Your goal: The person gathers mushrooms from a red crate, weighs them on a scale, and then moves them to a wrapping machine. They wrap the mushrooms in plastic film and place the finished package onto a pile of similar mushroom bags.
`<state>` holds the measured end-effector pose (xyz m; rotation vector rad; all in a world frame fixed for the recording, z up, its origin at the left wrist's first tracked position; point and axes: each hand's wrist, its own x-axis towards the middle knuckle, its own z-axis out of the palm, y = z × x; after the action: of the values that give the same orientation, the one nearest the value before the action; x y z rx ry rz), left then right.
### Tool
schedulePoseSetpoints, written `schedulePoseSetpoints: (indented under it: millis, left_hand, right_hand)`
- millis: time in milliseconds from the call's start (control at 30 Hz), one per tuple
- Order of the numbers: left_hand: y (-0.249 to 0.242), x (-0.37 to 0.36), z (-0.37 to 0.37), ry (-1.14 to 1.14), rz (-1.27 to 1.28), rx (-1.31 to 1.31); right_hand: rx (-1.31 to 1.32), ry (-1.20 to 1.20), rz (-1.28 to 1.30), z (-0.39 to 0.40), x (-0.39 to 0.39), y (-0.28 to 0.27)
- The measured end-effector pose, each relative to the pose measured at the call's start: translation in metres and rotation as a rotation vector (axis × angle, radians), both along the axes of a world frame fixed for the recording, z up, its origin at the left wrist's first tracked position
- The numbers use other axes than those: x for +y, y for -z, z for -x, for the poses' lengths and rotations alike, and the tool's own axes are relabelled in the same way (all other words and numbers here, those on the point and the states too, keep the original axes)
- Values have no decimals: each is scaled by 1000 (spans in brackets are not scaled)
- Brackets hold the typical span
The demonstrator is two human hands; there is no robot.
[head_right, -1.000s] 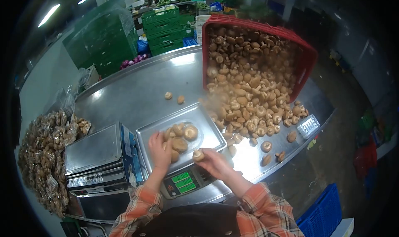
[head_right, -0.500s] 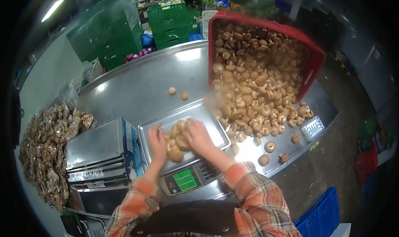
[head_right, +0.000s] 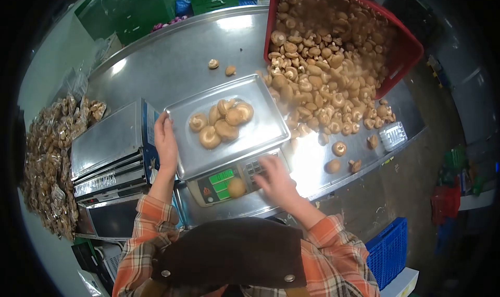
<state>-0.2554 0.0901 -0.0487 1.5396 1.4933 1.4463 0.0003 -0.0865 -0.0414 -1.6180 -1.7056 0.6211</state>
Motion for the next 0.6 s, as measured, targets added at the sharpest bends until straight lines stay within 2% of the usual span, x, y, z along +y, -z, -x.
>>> schedulePoseSetpoints:
  millis: [67, 133, 167, 267, 300, 400, 467, 500, 600]
  left_hand:
    - [-10, -9, -4, 0, -4, -55]
    - [-24, -23, -7, -13, -48, -30]
    - [-28, -28, -5, -19, -71, -17]
    - [-31, -38, 7, -26, -76, -31]
    - [-30, -39, 12, -13, -82, -56]
    - [-27, -44, 18, -7, -16, -116]
    - [-23, -42, 20, -15, -3, -47]
    - [-19, -41, 20, -20, 3, -13]
    - [-15, -26, 6, 2, 59, 10]
  right_hand:
    - [-98, -121, -34, 26, 0, -5]
    - [-71, -296, -30, 40, -8, 8]
    - [-153, -379, -70, 42, -17, 17]
    - [-316, -566, 90, 42, -39, 40]
    - [-392, -570, 39, 42, -40, 44]
    - [-390, -276, 140, 41, -43, 49]
    - [-540, -167, 264, 29, -46, 51]
    - [-552, -170, 236, 19, -48, 51]
    - [-429, -135, 292, 6, -53, 57]
